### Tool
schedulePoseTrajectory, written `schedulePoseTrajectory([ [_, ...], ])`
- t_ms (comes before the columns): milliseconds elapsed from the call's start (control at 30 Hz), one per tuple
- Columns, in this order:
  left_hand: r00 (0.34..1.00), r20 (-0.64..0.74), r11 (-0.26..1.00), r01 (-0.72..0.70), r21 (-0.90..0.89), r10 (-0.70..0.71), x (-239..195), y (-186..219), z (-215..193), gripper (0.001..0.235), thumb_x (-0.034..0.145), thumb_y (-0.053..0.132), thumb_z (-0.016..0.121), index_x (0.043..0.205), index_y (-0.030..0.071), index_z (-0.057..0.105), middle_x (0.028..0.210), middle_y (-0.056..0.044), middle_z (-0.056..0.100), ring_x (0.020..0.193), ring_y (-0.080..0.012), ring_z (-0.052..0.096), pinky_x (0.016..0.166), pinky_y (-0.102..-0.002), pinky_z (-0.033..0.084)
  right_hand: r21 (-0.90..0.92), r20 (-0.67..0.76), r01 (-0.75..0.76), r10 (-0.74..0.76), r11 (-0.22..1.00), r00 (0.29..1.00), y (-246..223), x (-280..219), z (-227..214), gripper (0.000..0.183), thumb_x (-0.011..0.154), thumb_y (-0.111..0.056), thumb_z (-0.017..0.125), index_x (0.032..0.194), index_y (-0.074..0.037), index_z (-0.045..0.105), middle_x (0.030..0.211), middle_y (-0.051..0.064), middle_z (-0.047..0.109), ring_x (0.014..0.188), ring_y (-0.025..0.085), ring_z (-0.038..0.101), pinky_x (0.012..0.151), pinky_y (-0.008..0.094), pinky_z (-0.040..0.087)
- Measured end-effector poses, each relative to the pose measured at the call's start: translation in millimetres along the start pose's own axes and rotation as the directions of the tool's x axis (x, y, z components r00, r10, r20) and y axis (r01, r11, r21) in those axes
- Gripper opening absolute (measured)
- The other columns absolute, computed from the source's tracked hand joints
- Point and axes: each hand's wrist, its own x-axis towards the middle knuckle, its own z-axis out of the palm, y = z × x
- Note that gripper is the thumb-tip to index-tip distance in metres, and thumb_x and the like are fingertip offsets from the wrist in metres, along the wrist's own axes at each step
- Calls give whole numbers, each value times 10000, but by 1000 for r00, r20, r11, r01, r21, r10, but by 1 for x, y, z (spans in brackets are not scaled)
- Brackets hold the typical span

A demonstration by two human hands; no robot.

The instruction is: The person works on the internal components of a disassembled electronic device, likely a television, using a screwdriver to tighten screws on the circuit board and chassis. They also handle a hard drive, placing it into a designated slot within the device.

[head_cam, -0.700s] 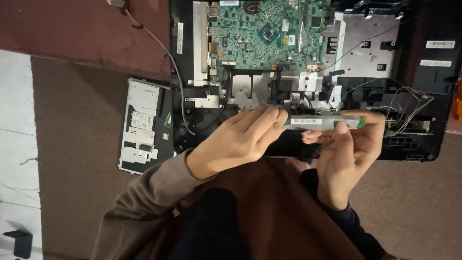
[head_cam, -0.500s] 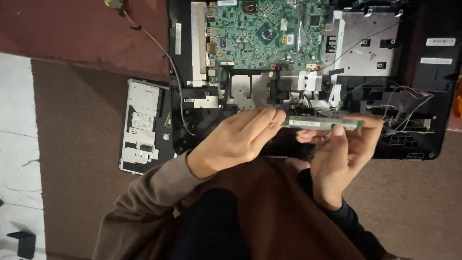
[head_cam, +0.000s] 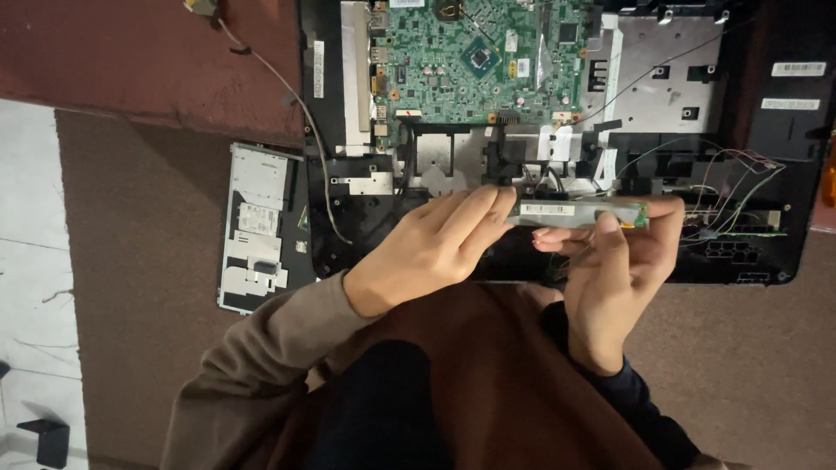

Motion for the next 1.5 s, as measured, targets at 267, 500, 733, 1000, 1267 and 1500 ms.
schedulePoseTrajectory([
  [267, 956, 291, 938, 137, -318, -41, -9, -37, 11, 289, 967, 174, 656, 1154, -44, 623, 1037, -145, 648, 677, -118, 635, 562, -181, 579, -329, 295, 112, -10, 938, 955, -21, 23, -2, 115, 1058, -66, 502, 1142, -30, 432, 826, 102, 557, 555, 143, 562, 481, 226, 485],
  [500, 931, 364, 897, 165, -410, -5, 0, -65, 15, 448, 967, 357, 602, 1258, 17, 596, 1212, -263, 642, 540, -179, 667, 806, -442, 596, -542, 307, 34, 160, 840, 938, -11, 28, 2, 220, 986, -154, 601, 1109, -16, 483, 736, 94, 616, 550, 117, 552, 475, 215, 383],
  [733, 883, 462, 989, -11, -150, 80, 8, -45, 23, 369, 881, 226, 729, 1195, 80, 602, 932, -22, 638, 592, -141, 629, 487, -271, 553, -586, 443, 94, 221, 805, 869, -11, 38, -17, 426, 928, -9, 635, 1276, -20, 390, 896, 105, 684, 605, 135, 618, 509, 233, 514],
  [1000, 861, 508, 999, -7, -51, 32, -4, -41, 35, 395, 881, 153, 703, 1254, 36, 646, 972, -100, 633, 837, -214, 658, 665, -331, 597, -777, 564, 339, 346, 531, 750, -28, 29, -70, 603, 856, -66, 665, 1399, -54, 403, 744, 52, 671, 643, 167, 698, 619, 297, 597],
  [1267, 871, 491, 994, 46, -95, 6, -6, -44, 31, 386, 898, 127, 704, 1264, 25, 636, 880, -60, 574, 725, -190, 577, 621, -331, 558, -746, 611, 420, 280, 518, 741, -32, 23, -69, 258, 871, -87, 658, 1125, -74, 619, 744, 19, 707, 619, 126, 683, 582, 268, 568],
  [1500, 862, 506, 986, 69, -154, 18, -7, -42, 32, 377, 900, 130, 700, 1255, 19, 642, 935, -92, 617, 811, -247, 611, 702, -381, 567, -724, 625, 431, 248, 539, 740, -35, 24, -70, 214, 892, -114, 639, 1104, -81, 635, 772, 25, 695, 719, 142, 671, 678, 285, 548],
])
